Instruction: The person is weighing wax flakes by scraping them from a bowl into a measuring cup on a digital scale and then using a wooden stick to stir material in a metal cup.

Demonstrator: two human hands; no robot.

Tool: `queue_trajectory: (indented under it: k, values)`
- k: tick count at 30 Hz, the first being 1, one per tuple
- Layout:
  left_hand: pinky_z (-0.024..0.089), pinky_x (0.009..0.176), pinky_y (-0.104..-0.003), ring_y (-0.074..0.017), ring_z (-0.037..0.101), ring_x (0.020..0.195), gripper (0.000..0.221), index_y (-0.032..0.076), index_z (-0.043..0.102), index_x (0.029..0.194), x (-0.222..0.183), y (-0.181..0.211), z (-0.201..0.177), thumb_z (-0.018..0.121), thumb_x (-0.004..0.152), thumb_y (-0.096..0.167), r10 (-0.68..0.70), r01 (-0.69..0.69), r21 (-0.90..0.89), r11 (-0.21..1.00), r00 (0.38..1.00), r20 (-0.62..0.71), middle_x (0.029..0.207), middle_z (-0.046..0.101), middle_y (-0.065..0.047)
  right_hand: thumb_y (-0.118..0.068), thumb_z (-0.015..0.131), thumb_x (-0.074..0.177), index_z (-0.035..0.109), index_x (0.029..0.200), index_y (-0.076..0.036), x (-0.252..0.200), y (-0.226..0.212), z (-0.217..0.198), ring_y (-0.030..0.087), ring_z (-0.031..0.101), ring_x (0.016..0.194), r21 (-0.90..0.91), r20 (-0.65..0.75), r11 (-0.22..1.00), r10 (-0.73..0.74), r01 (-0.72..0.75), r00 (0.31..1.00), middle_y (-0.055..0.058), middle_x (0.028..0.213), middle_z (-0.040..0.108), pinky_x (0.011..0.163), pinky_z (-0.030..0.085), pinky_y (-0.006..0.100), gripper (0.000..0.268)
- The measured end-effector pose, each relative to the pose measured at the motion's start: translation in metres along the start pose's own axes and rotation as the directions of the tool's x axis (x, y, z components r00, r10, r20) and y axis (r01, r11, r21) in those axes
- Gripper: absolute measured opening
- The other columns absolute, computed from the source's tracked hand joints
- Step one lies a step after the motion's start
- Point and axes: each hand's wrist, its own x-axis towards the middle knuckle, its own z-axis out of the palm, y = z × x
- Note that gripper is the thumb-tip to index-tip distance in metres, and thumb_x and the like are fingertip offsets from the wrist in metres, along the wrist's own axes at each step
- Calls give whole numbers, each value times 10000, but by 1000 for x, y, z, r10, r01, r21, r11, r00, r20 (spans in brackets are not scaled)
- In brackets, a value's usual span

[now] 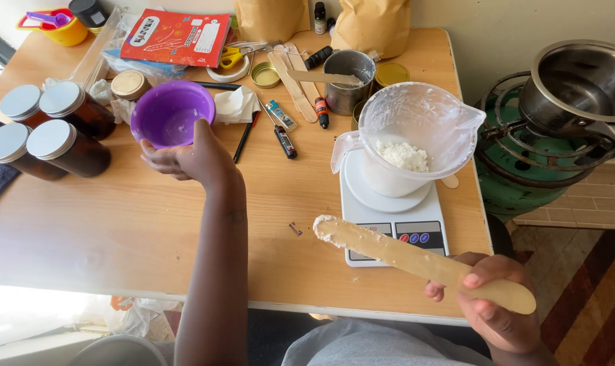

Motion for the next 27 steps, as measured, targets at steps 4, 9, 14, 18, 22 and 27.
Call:
queue_trajectory:
  k: [4,9,14,18,22,27]
  values:
    - [372,1004,-432,-313,327,1307,859,180,245,1412,15,-15,11,647,653,163,-169,160,-135,978,984,-55,1504,117,-106,-232,703,884,635,998,-83,-5,-5,1,365,653,666,-31,-17,999,-9,8,1000,228,872,637,605,525,454,199]
    - [511,733,-362,-220,531,1032,604,200,327,1218,37,-10,4,608,685,234,-455,442,-234,866,890,-4,1400,274,-102,-219,679,876,617,994,-70,-12,-5,-9,357,673,669,-44,-24,999,0,-1,1000,281,838,643,597,534,438,200]
    - [364,367,-323,-190,425,513,488,169,306,1139,94,-42,12,468,726,-34,-443,338,-586,736,896,-40,828,469,-168,-254,640,935,592,1049,-58,4,-13,7,314,615,711,-70,49,997,18,-14,999,245,817,615,637,496,425,232]
    - [566,656,-359,-243,636,747,544,153,275,1173,97,-22,-12,501,702,0,-426,315,-707,634,904,20,985,575,-198,-254,650,928,616,1061,-52,38,-10,46,291,638,709,-118,82,993,22,-12,996,272,923,649,687,531,426,244]
    - [436,689,-346,-202,443,731,362,100,374,1071,90,-22,-21,510,736,130,-454,314,-732,605,891,8,898,444,-81,-169,603,920,531,1202,-81,84,17,92,311,663,1024,-158,223,974,194,-161,955,167,989,602,831,558,417,303]
    - [508,811,-381,-238,587,923,424,83,386,1107,97,-41,-10,490,765,309,-458,424,-639,642,880,124,1052,529,-112,-108,620,835,543,1166,-138,171,89,173,78,574,947,-230,94,917,354,-325,931,-17,1204,527,710,525,250,342]
